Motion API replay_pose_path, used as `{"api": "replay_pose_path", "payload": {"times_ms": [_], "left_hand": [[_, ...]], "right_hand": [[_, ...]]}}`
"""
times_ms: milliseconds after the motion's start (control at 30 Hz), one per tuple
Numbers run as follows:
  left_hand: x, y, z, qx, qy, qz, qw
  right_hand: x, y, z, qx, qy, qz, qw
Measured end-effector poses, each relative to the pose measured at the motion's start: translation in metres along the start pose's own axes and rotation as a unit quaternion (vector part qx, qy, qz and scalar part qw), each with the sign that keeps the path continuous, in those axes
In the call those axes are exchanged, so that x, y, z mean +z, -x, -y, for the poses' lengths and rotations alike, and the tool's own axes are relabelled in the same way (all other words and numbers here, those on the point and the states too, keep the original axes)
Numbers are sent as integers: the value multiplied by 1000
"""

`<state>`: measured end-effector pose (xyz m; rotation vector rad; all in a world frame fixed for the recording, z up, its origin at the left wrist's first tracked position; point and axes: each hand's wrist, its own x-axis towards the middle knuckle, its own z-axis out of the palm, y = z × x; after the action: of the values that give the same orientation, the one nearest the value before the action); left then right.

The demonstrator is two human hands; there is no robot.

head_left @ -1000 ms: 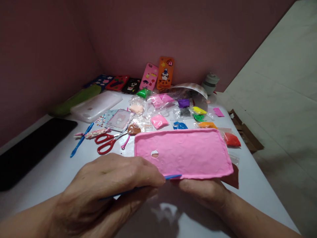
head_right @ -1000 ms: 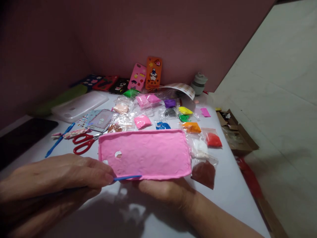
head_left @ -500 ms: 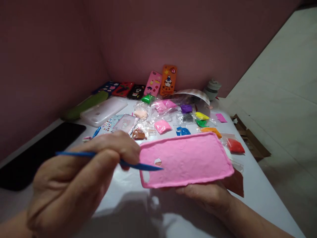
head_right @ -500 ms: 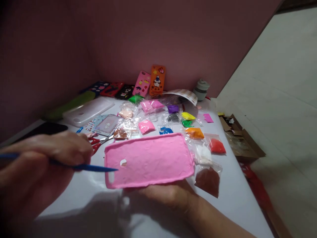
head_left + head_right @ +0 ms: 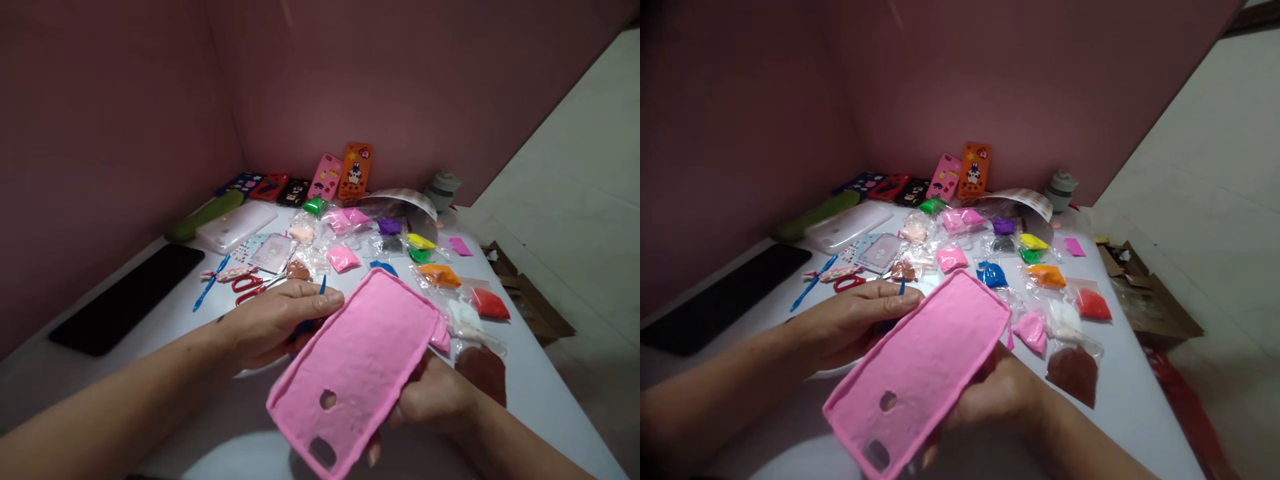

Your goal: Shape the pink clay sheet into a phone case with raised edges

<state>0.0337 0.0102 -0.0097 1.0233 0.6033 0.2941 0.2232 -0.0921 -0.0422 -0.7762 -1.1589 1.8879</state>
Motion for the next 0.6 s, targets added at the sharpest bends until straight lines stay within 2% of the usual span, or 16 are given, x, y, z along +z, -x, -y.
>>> {"api": "replay_pose_path", "payload": {"times_ms": [100,233,300,467,600], "left_hand": [[4,-1,2,1,37,4,999],[2,-4,-1,33,74,-3,997],[-1,-6,-2,47,87,-3,995],[-3,-6,-2,65,104,-5,992],[-1,-4,-1,76,109,-12,991]], "right_hand": [[1,0,-3,-1,-42,21,999],[0,-6,-5,-56,-128,8,990],[0,-9,-1,-84,-146,-21,986],[6,-11,6,-124,-125,-138,975],[8,-11,4,-130,-105,-184,969]]}}
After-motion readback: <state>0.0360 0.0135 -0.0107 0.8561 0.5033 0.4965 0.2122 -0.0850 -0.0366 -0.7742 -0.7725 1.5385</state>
